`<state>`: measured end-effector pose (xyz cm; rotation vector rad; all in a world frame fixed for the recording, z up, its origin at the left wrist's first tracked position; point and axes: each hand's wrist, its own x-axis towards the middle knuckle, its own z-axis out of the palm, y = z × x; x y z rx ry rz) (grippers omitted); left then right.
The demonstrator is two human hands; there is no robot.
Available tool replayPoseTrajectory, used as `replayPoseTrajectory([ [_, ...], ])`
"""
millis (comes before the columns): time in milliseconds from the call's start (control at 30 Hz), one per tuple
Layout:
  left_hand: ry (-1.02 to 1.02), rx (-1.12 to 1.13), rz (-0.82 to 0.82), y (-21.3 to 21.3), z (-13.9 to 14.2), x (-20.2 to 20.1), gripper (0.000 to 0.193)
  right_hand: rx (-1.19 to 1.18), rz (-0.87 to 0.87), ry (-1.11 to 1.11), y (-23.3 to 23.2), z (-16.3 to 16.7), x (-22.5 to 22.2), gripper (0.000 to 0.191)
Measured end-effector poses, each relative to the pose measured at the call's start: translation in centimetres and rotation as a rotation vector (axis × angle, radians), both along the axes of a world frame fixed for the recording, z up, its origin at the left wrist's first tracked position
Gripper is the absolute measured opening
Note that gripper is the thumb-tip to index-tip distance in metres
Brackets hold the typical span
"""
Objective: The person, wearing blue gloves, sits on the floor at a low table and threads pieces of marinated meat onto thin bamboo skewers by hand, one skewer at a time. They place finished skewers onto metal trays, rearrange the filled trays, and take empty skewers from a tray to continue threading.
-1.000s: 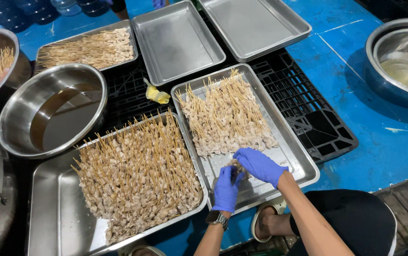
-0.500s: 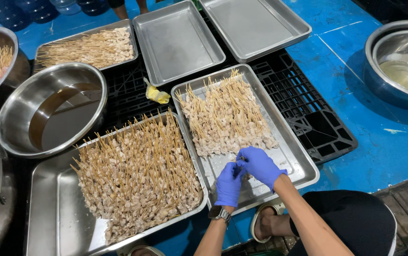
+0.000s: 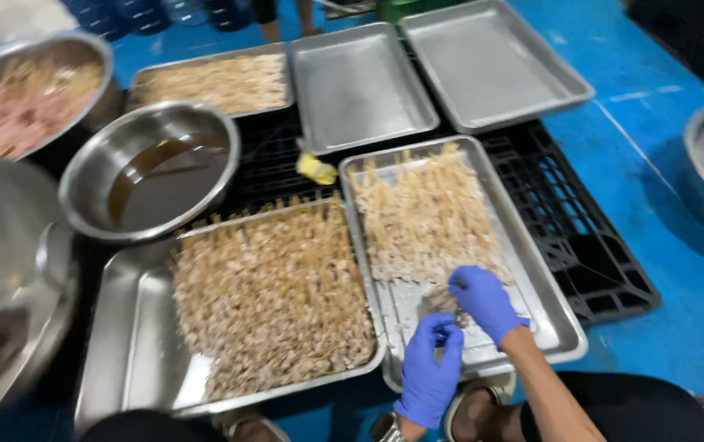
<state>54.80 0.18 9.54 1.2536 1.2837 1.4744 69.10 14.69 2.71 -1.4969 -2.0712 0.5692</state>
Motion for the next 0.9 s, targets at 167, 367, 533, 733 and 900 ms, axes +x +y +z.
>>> replayPoseTrajectory([
  [167,0.134,0.028,-0.047,-2.7,7.9,-11.6,0.025,0.114,-0.077,0.054,-1.0,5.7,-3.1,0.018],
  [367,0.268,0.079,0.126,-8.3,15.1,-31.6,0.028,0.143,-0.078,0.094,-5.1,16.7,-12.1,0.02],
  [533,0.514,-0.068,0.29,-13.4,14.7,-45.7,0.035,0.156,0.228,0.283,-9.0,22.7,-26.1,0.02],
  [733,0.932,-0.205,0.249,-14.6,6.7,-55.8,0.045,-0.241,0.619,0.252,-12.0,20.0,-46.9,0.017],
  [900,1.026,-0.777,0.127,-12.9,-0.9,-59.9,0.076,-0.215,0.93,0.18,-13.9,10.6,-58.6,0.016],
])
